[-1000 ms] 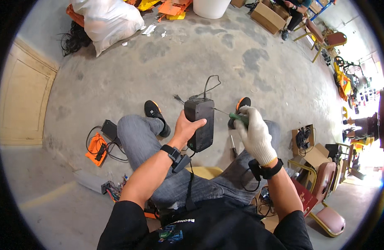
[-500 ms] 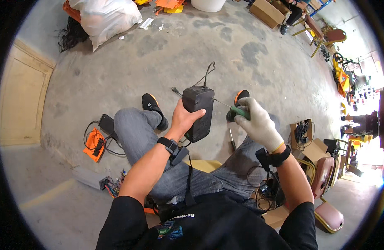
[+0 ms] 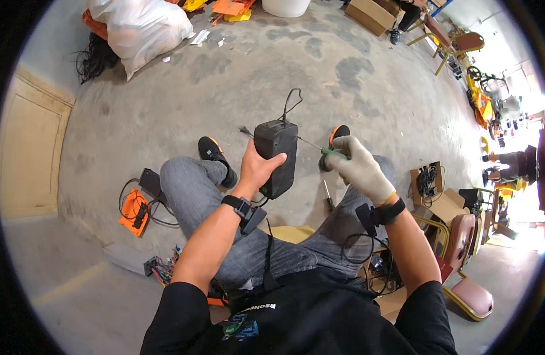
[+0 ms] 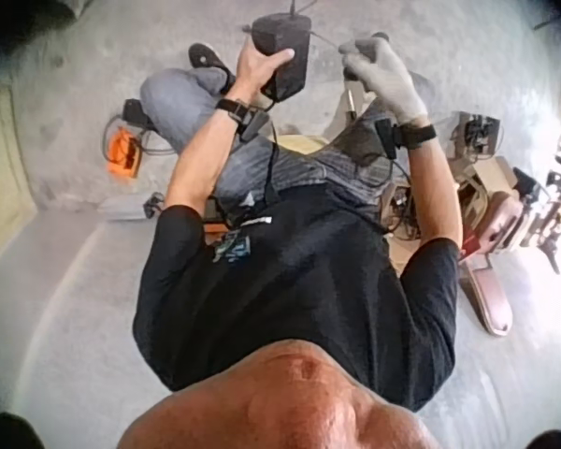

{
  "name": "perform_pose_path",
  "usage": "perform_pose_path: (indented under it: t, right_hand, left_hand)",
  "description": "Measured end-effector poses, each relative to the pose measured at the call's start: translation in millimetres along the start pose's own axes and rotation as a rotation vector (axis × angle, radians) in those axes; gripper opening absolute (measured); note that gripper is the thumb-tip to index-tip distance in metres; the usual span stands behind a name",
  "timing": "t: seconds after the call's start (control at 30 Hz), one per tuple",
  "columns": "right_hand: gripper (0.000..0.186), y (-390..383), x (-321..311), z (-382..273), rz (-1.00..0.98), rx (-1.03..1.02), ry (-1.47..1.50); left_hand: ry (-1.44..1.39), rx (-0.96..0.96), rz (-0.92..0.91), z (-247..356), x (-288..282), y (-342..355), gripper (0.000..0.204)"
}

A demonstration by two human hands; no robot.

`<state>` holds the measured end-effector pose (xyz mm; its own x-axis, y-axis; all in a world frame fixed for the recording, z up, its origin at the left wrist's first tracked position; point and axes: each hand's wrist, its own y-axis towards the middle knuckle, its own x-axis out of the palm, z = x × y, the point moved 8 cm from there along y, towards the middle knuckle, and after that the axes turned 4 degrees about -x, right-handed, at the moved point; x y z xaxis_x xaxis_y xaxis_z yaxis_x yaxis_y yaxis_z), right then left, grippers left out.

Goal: Dismantling and inspecting a power supply unit and an orange plastic casing using a screwdriver.

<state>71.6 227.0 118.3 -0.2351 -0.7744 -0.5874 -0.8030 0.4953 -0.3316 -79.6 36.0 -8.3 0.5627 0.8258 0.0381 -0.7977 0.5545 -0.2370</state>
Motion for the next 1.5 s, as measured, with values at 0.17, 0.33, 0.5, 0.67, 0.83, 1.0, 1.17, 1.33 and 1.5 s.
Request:
perform_pose_path:
  t: [0.17,0.33,0.5,0.67,0.83,1.0,1.17,1.33,1.5]
  right_hand:
    - [0.028,-18.2,13.9,-40.1,0.063,-0.519,-0.708]
    - [0.017,-7.0,3.7,-31.6,-0.014,-0.296,-0.483]
    - [0.022,-10.4,10.8,15.1,-0.149,0.356,0.478]
    - [0.030,-18.1,8.6,-32.9,0.092,-0.370,-0.514]
    - [0.026,-26.9,28.5,-43.2,0.163,-0.559,-0.955]
    - [0.021,-2.3,18.2,12.1,-0.121,0.136,0.261]
    - [0.037,-8.2,14.1,16.1,-0.102,0.141,0.145]
    - [0.028,-18.1,32.6,-6.8,-0.065,-0.199,-0.688]
    - [0.027,-20.8,45.7,-11.1,-0.040,-0.343,-0.929]
  left_hand:
    - [-0.065,-0.016,-0.039,-2.1,2.7,-0.9,0.062]
    - [-0.089,-0.021,-0.047,0.2,0.7,-1.6,0.062]
    - [0.013,0.041,-0.047,5.5,1.0,-2.8,0.062]
    - [-0.026,0.007,-0.054,0.8,3.7,-1.8,0.062]
    - [-0.098,0.004,-0.036,-1.7,3.9,-3.0,0.061]
    - [0.017,0.011,-0.041,-6.5,-0.8,-5.8,0.061]
    - [0.042,-0.028,-0.025,-15.2,2.6,-3.1,0.062]
    - [0.022,-0.096,-0.041,-22.2,6.3,-6.4,0.058]
    - [0.015,-0.192,-0.047,-31.1,6.7,-6.6,0.059]
